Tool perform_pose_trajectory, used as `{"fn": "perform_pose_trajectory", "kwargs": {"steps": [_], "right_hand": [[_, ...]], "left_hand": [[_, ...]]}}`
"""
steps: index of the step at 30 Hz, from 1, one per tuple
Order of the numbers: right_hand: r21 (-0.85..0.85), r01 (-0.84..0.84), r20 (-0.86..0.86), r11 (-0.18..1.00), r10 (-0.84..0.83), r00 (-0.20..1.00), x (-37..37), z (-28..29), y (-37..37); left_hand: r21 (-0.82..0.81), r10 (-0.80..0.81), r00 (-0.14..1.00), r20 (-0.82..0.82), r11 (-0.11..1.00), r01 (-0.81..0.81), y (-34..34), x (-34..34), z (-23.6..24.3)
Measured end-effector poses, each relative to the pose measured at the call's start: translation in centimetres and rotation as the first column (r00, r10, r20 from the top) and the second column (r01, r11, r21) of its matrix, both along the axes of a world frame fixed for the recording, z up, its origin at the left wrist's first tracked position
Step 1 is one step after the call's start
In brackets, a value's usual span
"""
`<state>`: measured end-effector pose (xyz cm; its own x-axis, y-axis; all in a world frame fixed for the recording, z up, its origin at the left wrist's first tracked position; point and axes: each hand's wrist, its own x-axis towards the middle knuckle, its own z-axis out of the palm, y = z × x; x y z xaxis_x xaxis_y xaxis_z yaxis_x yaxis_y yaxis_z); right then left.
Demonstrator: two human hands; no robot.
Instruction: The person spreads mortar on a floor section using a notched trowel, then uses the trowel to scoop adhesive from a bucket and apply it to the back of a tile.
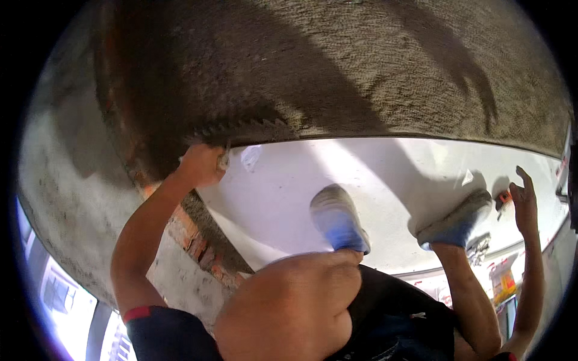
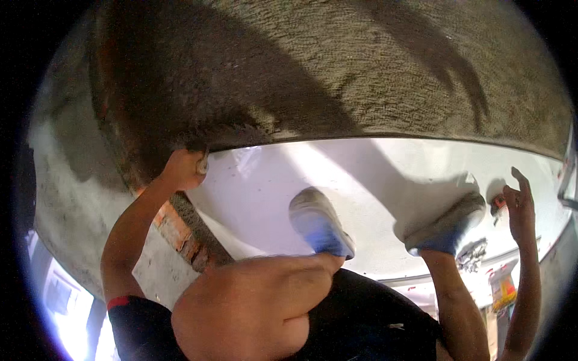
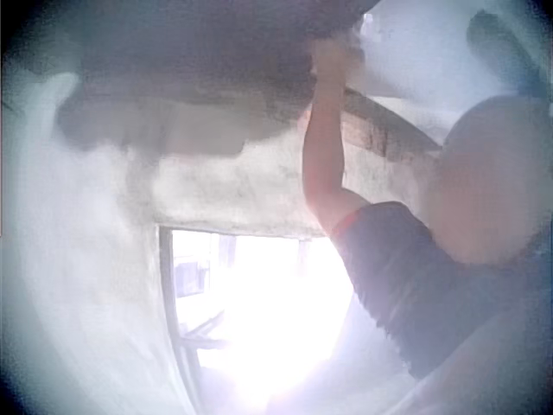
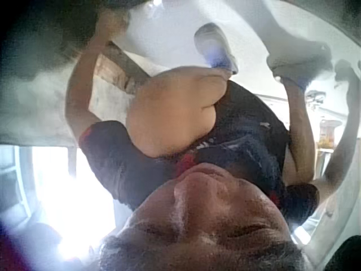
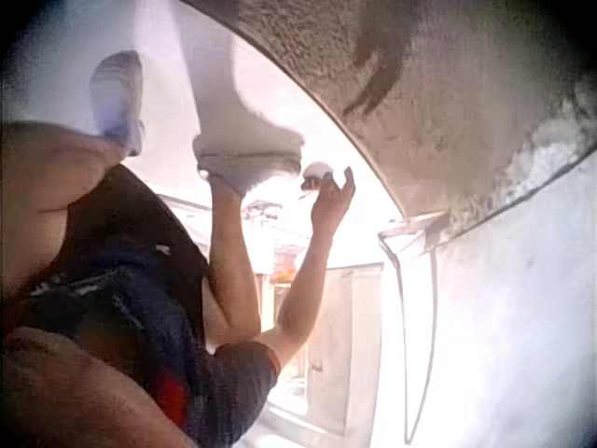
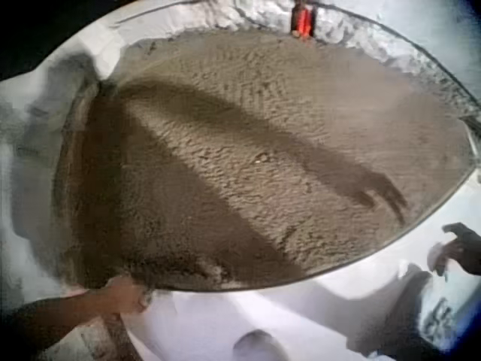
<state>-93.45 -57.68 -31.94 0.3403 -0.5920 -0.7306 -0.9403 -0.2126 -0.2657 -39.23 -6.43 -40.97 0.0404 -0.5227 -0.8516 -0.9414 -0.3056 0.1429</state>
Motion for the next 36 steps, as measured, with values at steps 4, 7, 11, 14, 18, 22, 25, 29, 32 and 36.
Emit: {"fn": "perform_pose_trajectory", "kwargs": {"steps": [4,7,11,14,18,22,25,29,32,36], "right_hand": [[-0.084,-0.027,0.019,0.996,0.028,0.999,-2.8,1.5,0.3],[-0.058,0.0,-0.069,0.998,-0.004,0.998,-3.0,1.9,1.2],[-0.075,-0.039,-0.119,0.996,0.029,0.993,-3.3,1.0,2.3],[-0.064,-0.064,-0.021,0.996,0.063,0.998,-3.9,1.1,2.5],[-0.068,-0.018,0.028,0.998,0.02,0.999,-2.9,-1.2,3.7],[-0.284,-0.188,-0.037,0.94,0.185,0.982,-2.7,-4.3,5.1],[-0.233,-0.078,-0.028,0.969,0.074,0.997,-2.9,-7.2,7.2],[-0.327,-0.191,-0.14,0.925,0.152,0.978,-1.1,-8.9,10.4],[-0.452,-0.147,-0.068,0.88,0.131,0.989,-0.8,-10.7,11.4],[-0.51,-0.045,-0.03,0.859,0.035,0.999,-0.2,-12.1,12.2]], "left_hand": [[0.284,-0.026,0.995,-0.097,0.957,0.052,-4.6,-1.7,1.2],[-0.01,0.075,0.988,-0.138,0.997,-0.077,-1.1,-1.4,-0.9],[0.146,0.061,0.994,-0.088,0.988,-0.047,-8.8,-4.6,2.3],[0.084,0.072,0.988,-0.133,0.995,-0.061,-10.6,-5.8,2.5],[0.022,0.146,0.975,-0.17,0.989,-0.144,-12.2,-7.3,3.4],[-0.014,0.196,0.941,-0.277,0.978,-0.208,-18.5,-10.5,4.1],[0.118,0.321,0.821,-0.473,0.946,-0.302,-25.6,-13.7,5.2],[-0.132,0.137,0.685,-0.716,0.936,-0.326,-32.9,-19.2,3.6],[-0.315,-0.038,0.656,-0.754,0.897,-0.31,-38.7,-23.4,0.7],[-0.441,-0.077,0.674,-0.735,0.809,-0.388,-43.5,-28.7,-0.2]]}}
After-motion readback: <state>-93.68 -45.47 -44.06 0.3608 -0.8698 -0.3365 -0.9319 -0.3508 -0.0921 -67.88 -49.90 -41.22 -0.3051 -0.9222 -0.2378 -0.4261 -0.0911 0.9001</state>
